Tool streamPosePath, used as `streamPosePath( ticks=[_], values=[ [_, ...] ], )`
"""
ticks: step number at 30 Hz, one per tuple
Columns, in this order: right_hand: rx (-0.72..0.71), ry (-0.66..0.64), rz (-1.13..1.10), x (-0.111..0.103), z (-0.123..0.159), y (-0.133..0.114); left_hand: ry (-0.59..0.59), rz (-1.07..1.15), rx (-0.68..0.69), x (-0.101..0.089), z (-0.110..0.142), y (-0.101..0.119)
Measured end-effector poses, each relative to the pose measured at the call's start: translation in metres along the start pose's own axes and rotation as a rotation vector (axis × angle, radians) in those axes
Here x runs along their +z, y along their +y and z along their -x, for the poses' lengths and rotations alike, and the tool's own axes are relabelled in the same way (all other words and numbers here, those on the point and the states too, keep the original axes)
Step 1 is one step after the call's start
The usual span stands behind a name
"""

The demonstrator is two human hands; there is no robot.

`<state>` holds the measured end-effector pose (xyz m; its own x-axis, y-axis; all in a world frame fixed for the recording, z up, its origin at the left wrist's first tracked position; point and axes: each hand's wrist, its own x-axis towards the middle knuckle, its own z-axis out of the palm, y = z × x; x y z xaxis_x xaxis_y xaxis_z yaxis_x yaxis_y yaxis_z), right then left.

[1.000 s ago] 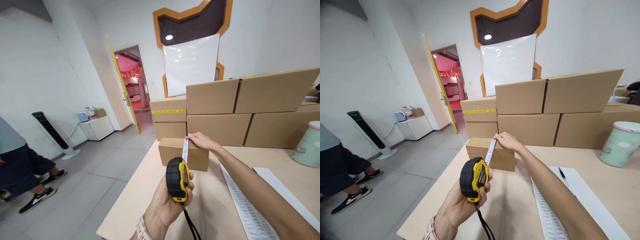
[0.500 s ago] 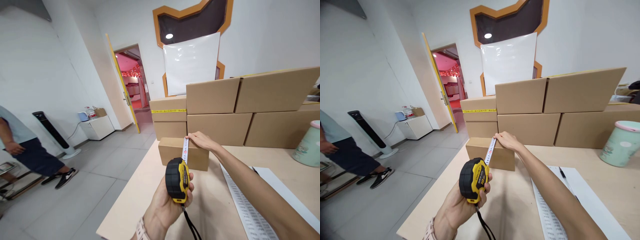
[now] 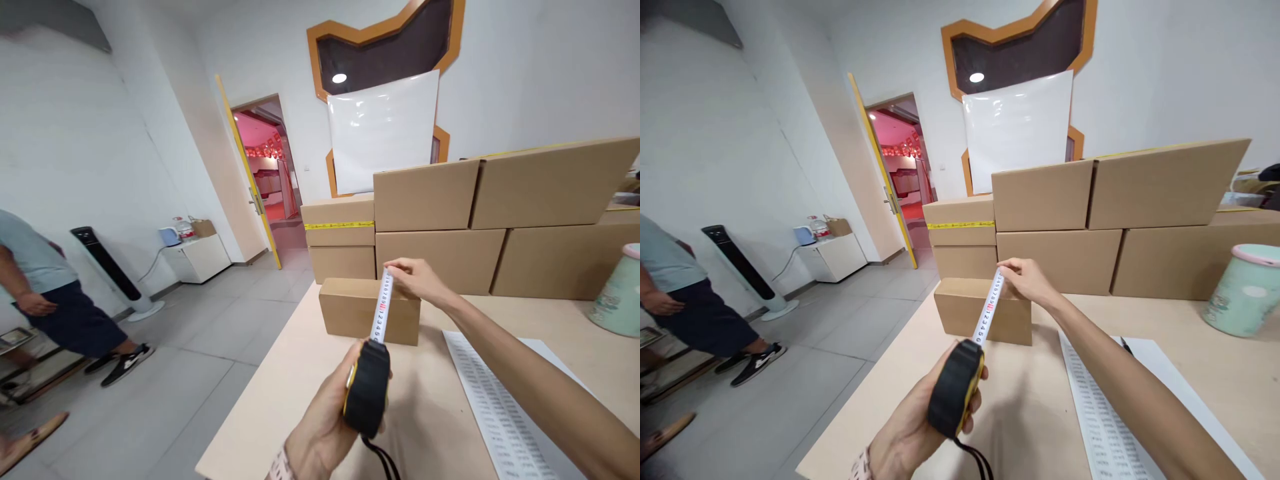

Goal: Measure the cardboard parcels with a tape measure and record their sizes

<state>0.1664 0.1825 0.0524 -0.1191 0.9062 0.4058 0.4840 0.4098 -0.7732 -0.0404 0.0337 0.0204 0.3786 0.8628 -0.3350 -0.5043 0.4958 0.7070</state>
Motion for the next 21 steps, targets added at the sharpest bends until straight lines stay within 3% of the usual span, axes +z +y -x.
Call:
streamPosePath(
  ticks=[3, 5, 7, 10, 12, 14, 17, 19, 21],
  values=[
    [0.036, 0.135, -0.135, -0.030, 0.037, -0.008, -0.107, -0.165, 0.067, -0.025, 0.000, -0.004],
    [0.088, 0.152, -0.135, -0.039, 0.071, -0.009, -0.139, -0.276, 0.023, -0.038, -0.001, -0.004],
    [0.149, 0.152, -0.125, -0.033, 0.107, -0.008, -0.141, -0.389, -0.010, -0.043, -0.004, -0.003],
    [0.166, 0.015, -0.092, -0.005, 0.151, -0.007, -0.170, -0.554, -0.018, -0.038, -0.014, -0.006],
    [0.161, -0.124, -0.099, 0.010, 0.168, -0.006, -0.221, -0.692, -0.004, -0.033, -0.022, -0.010],
    [0.173, -0.197, -0.065, 0.007, 0.174, 0.002, -0.249, -0.892, 0.070, -0.033, -0.031, -0.013],
    [0.263, -0.079, 0.198, -0.034, 0.172, 0.037, -0.145, -1.290, 0.250, -0.044, -0.042, -0.009],
    [0.455, 0.076, 0.498, -0.069, 0.171, 0.072, -0.046, -1.450, 0.310, -0.055, -0.050, -0.001],
    [0.634, 0.086, 0.684, -0.095, 0.175, 0.106, -0.006, -1.489, 0.318, -0.065, -0.058, 0.008]
  ],
)
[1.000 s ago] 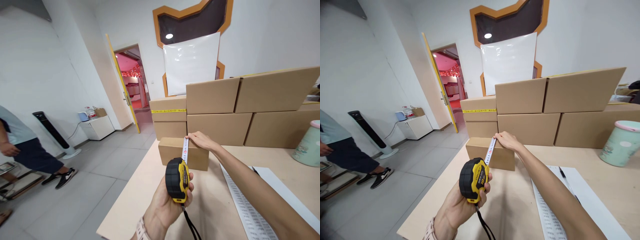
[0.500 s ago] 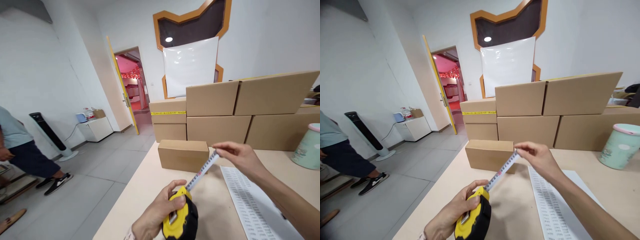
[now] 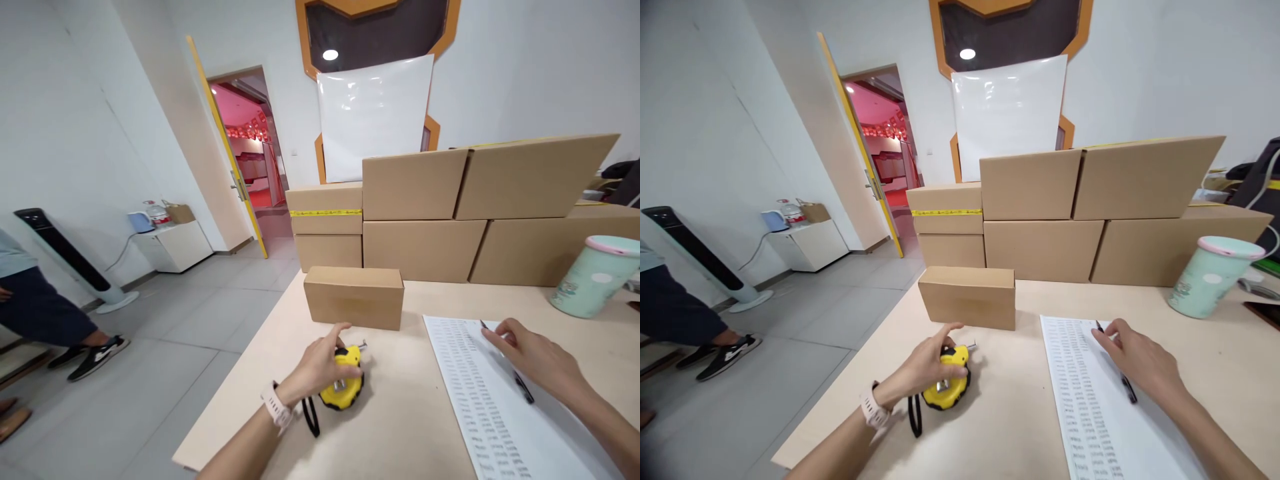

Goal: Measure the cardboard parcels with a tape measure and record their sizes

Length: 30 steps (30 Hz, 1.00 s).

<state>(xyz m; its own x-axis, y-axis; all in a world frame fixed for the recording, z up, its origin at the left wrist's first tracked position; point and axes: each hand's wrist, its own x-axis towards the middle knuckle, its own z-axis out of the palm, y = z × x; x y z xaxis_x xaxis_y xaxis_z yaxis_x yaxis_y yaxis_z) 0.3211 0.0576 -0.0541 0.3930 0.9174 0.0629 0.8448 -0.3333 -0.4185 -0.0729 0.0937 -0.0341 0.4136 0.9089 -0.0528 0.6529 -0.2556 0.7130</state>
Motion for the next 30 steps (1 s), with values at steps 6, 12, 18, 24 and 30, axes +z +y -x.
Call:
streamPosePath(
  ticks=[6, 12, 18, 24, 30],
  values=[
    [-0.083, -0.075, 0.043, 0.027, -0.011, 0.037, -0.042, -0.002, 0.061, -0.007, -0.025, -0.017],
    [-0.132, -0.064, -0.325, 0.015, -0.010, 0.034, 0.055, -0.065, 0.158, -0.003, -0.025, -0.008],
    [-0.092, -0.005, -1.083, -0.017, 0.001, 0.022, 0.068, -0.120, 0.466, 0.040, -0.004, 0.063],
    [-0.071, 0.290, -1.005, 0.000, 0.003, -0.002, -0.234, -0.337, 0.733, 0.139, -0.020, 0.127],
    [0.048, -0.026, -1.332, 0.022, -0.004, -0.005, -0.308, -0.454, 0.690, 0.192, -0.051, 0.137]
  ],
)
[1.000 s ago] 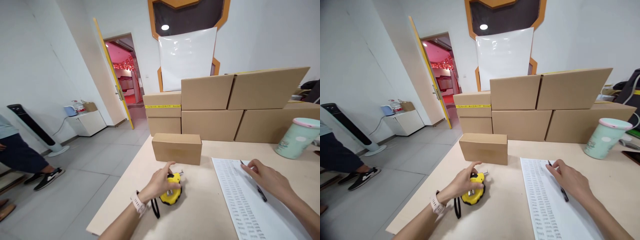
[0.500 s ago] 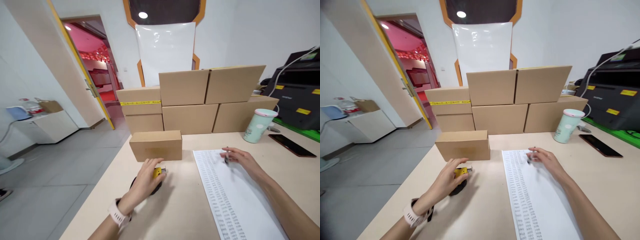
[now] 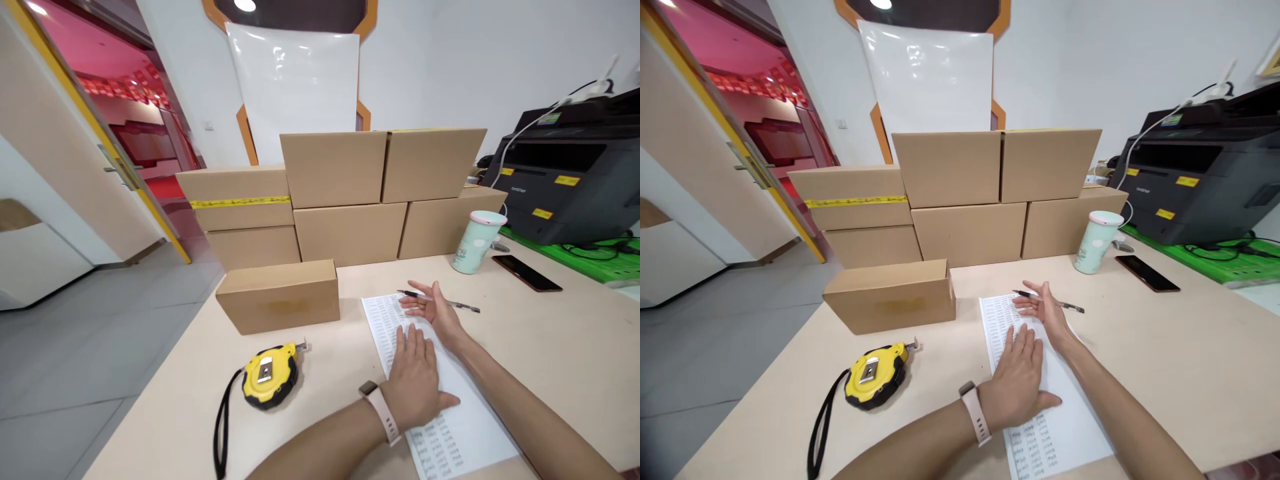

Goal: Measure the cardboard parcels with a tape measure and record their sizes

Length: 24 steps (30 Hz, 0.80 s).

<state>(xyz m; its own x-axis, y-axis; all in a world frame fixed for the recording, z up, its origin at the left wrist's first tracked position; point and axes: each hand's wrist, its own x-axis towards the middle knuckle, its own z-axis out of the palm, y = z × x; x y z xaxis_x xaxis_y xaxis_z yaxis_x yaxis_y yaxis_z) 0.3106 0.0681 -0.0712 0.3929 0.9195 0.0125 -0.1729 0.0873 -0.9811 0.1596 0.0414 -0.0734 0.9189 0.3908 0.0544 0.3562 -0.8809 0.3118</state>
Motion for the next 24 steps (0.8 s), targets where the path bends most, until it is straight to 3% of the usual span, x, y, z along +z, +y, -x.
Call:
streamPosePath(
  ticks=[4, 9, 15, 18, 24],
  values=[
    [0.123, -0.008, 0.014, 0.000, -0.003, 0.013, -0.032, 0.061, -0.022, 0.001, -0.003, -0.004],
    [-0.031, 0.115, 0.182, 0.002, -0.006, 0.029, -0.014, 0.082, -0.030, -0.002, 0.002, -0.007],
    [-0.043, 0.157, 0.248, 0.005, -0.008, 0.037, 0.001, 0.019, 0.003, -0.001, 0.000, -0.010],
    [-0.177, 0.211, 0.420, 0.002, -0.009, 0.038, -0.007, -0.034, 0.001, -0.001, -0.001, -0.009],
    [-0.251, 0.194, 0.590, 0.001, -0.007, 0.037, 0.032, -0.055, -0.007, 0.002, -0.001, -0.007]
  ],
)
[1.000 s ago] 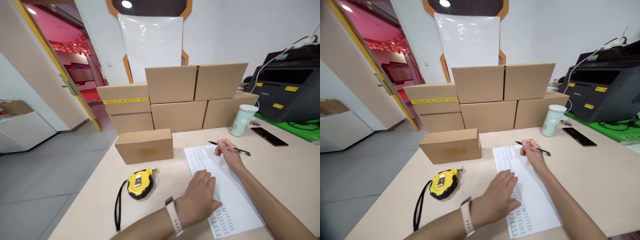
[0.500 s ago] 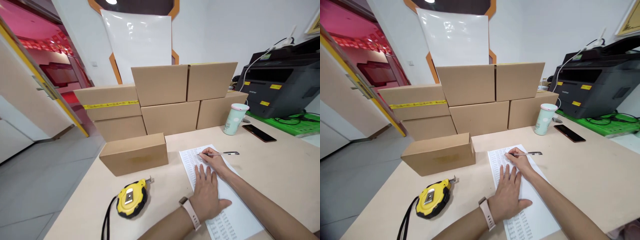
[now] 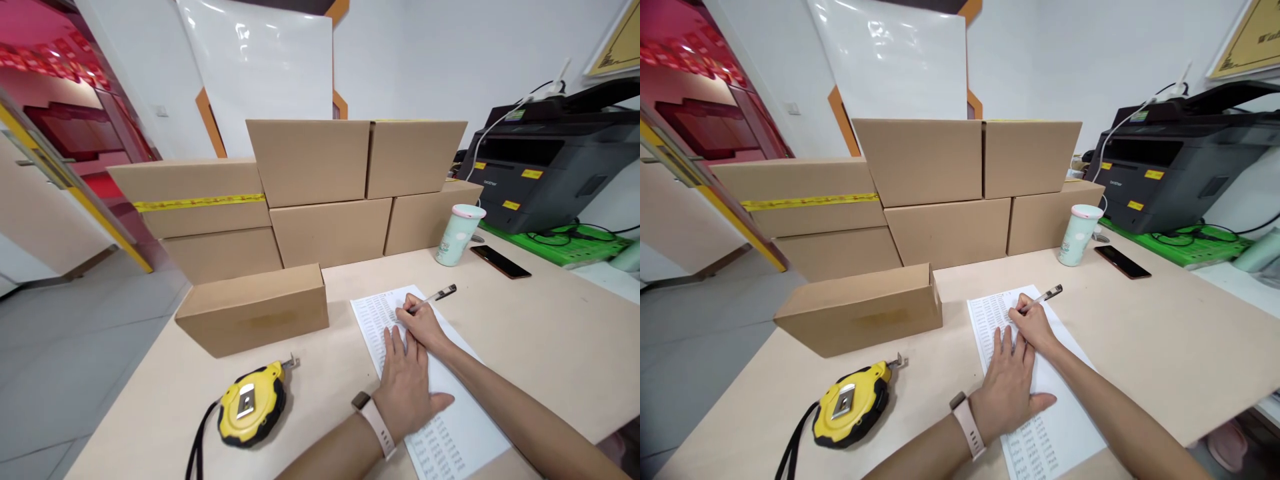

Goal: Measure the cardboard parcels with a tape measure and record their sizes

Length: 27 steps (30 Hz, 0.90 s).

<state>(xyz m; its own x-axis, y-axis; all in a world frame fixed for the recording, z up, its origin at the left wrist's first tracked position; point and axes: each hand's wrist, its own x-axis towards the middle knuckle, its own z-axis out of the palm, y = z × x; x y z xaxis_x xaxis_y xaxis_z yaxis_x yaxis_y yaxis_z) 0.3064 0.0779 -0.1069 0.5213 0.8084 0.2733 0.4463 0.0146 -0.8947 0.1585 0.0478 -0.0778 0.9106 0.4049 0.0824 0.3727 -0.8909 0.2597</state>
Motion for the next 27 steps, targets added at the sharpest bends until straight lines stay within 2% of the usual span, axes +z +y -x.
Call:
streamPosePath(
  ticks=[5, 10, 27],
  values=[
    [-0.007, -0.025, 0.020, 0.000, 0.000, 0.000, 0.045, -0.010, 0.001, 0.005, 0.000, -0.001],
    [-0.016, -0.049, 0.028, 0.000, 0.001, 0.000, 0.023, -0.039, -0.001, 0.004, -0.001, 0.000],
    [-0.034, -0.065, 0.039, 0.001, 0.001, 0.002, 0.075, -0.092, 0.015, 0.012, -0.001, -0.001]
  ],
)
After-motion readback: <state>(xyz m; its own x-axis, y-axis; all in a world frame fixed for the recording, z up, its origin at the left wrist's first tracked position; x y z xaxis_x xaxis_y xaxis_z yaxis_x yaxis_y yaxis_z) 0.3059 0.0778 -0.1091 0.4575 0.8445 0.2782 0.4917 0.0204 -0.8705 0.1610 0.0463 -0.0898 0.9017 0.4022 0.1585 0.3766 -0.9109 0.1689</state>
